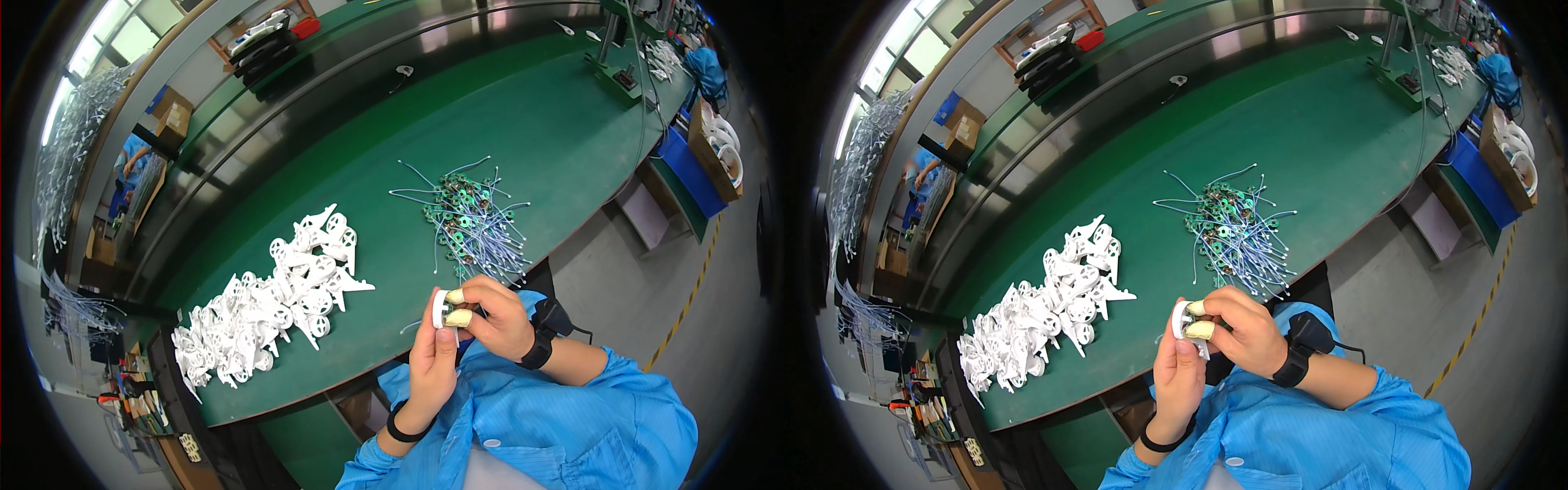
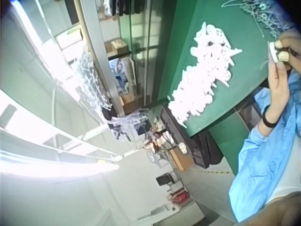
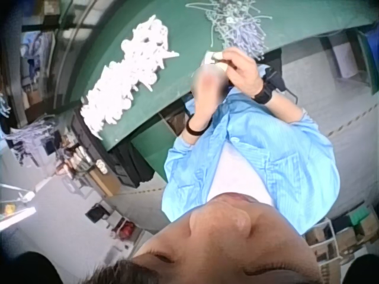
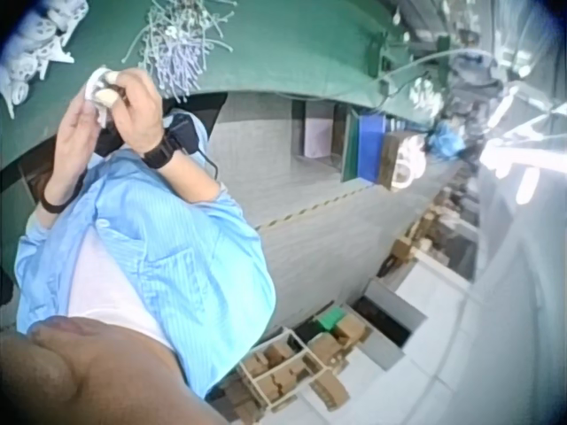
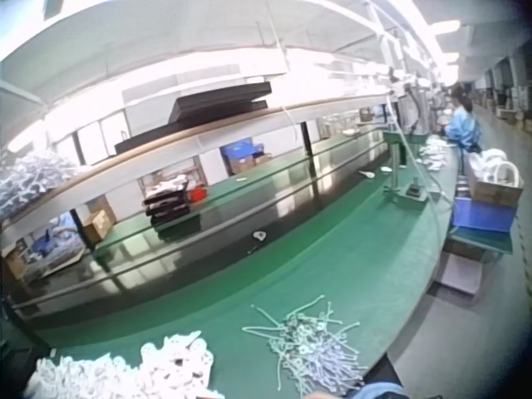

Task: The person picks up a white plastic frame and a green circuit board with wires, fits the board into the frame by hand, and places the assembled unit onto the conveyor belt.

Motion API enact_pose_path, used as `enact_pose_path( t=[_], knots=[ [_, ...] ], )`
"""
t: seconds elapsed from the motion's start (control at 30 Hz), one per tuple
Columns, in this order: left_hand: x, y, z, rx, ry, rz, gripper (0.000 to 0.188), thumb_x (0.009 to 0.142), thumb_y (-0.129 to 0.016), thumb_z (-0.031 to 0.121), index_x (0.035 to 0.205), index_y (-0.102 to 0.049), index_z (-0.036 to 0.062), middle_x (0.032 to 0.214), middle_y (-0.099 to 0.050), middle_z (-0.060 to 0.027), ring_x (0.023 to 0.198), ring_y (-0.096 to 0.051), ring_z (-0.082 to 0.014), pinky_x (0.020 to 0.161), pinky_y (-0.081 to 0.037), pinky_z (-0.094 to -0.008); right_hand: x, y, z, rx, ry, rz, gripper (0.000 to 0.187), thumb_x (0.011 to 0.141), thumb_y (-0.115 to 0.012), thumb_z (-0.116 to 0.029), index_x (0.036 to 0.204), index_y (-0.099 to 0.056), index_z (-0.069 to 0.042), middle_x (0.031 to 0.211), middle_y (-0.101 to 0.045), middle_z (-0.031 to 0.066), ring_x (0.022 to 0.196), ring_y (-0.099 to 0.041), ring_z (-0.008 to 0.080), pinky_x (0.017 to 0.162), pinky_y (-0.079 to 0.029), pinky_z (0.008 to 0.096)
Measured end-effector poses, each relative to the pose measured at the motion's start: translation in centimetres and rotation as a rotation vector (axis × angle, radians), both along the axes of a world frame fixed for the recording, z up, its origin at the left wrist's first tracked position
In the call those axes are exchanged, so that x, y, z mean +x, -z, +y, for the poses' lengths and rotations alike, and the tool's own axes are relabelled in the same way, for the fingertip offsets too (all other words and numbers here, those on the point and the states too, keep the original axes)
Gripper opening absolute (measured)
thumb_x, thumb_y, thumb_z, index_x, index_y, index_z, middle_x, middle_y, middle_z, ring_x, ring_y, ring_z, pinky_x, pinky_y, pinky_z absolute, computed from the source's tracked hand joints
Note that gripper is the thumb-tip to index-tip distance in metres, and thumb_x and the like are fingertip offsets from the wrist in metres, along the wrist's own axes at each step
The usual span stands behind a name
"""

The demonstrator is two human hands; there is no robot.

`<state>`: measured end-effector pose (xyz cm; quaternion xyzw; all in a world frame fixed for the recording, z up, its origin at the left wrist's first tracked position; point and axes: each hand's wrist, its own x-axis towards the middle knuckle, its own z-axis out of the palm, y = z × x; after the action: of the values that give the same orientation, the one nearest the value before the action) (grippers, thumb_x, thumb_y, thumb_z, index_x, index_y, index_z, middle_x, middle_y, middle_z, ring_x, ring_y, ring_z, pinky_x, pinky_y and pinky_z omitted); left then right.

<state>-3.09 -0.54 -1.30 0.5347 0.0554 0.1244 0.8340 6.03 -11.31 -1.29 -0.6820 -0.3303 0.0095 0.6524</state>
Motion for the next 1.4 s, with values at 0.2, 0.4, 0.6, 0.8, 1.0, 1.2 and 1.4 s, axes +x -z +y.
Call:
enact_pose_path(
  t=[0.2, 0.4, 0.6, 0.8, 1.0, 1.2, 1.4],
  knots=[
    [0.1, -0.2, 0.3, -0.004, 0.04, 0.037, 0.059, 0.105, -0.035, 0.036, 0.15, -0.022, -0.0001, 0.1, -0.057, -0.0061, 0.073, -0.053, -0.0086, 0.064, -0.046, -0.022, 0.2, 0.4, 0.3, -0.014, 0.067, -0.197, 0.024, 0.076, -0.069, 0.003, 0.1, -0.063, 0.003, 0.092, -0.06, 0.0113, 0.072, -0.059, 0.0229, 0.063, -0.048, 0.032],
    [0.1, 0.1, 0.8, 0.044, -0.007, 0.064, 0.061, 0.104, -0.03, 0.043, 0.148, -0.021, 0.0019, 0.088, -0.057, -0.0093, 0.056, -0.052, -0.0107, 0.048, -0.042, -0.0229, -0.8, -0.9, 0.2, 0.143, -0.186, 0.589, 0.023, 0.084, -0.067, 0.0, 0.106, -0.066, 0.002, 0.097, -0.059, 0.0077, 0.082, -0.058, 0.0171, 0.072, -0.049, 0.0301],
    [0.0, -0.7, 0.7, 0.049, -0.014, 0.105, 0.063, 0.103, -0.03, 0.046, 0.146, -0.025, 0.0007, 0.068, -0.052, -0.0059, 0.045, -0.045, -0.0084, 0.038, -0.034, -0.0201, 0.1, 0.0, 0.2, 0.064, -0.191, 0.313, 0.019, 0.085, -0.066, 0.0, 0.104, -0.065, 0.002, 0.098, -0.059, 0.007, 0.09, -0.058, 0.0163, 0.079, -0.048, 0.0293],
    [-0.3, 0.3, 0.7, 0.279, -0.096, 0.094, 0.055, 0.105, -0.037, 0.032, 0.144, -0.03, -0.0051, 0.067, -0.052, -0.0036, 0.052, -0.047, -0.0068, 0.047, -0.038, -0.0199, 0.3, -0.6, 0.9, -0.08, 0.049, -0.324, 0.021, 0.073, -0.067, 0.003, 0.093, -0.064, 0.0, 0.09, -0.062, 0.0104, 0.083, -0.06, 0.0291, 0.074, -0.047, 0.0355],
    [0.0, 0.4, 0.9, 0.776, -0.182, 0.094, 0.051, 0.103, -0.042, 0.023, 0.141, -0.032, -0.0088, 0.087, -0.066, -0.0189, 0.072, -0.067, -0.0235, 0.062, -0.052, -0.0323, -0.1, -0.6, 1.6, -0.151, 0.133, -0.445, 0.025, 0.067, -0.069, -0.001, 0.091, -0.063, 0.0, 0.088, -0.062, 0.0104, 0.081, -0.06, 0.0304, 0.071, -0.047, 0.039],
    [0.1, 0.7, 1.1, 0.974, -0.254, 0.044, 0.051, 0.103, -0.043, 0.023, 0.141, -0.03, -0.0085, 0.092, -0.066, -0.0213, 0.076, -0.068, -0.0268, 0.065, -0.054, -0.0358, 0.0, -0.6, 1.8, -0.171, -0.005, -0.254, 0.025, 0.07, -0.065, 0.001, 0.095, -0.061, 0.001, 0.085, -0.058, 0.0122, 0.079, -0.057, 0.0329, 0.072, -0.046, 0.0396],
    [0.1, -1.3, 2.2, -0.129, -0.033, 0.203, 0.047, 0.105, -0.027, 0.042, 0.123, -0.043, 0.0013, 0.063, -0.047, -0.0045, 0.041, -0.04, -0.0099, 0.037, -0.031, -0.0214, 0.2, -2.4, 1.9, -0.154, -0.063, -0.106, 0.025, 0.078, -0.059, 0.005, 0.103, -0.06, 0.004, 0.094, -0.056, 0.0145, 0.086, -0.056, 0.0315, 0.075, -0.047, 0.0381]
  ],
)
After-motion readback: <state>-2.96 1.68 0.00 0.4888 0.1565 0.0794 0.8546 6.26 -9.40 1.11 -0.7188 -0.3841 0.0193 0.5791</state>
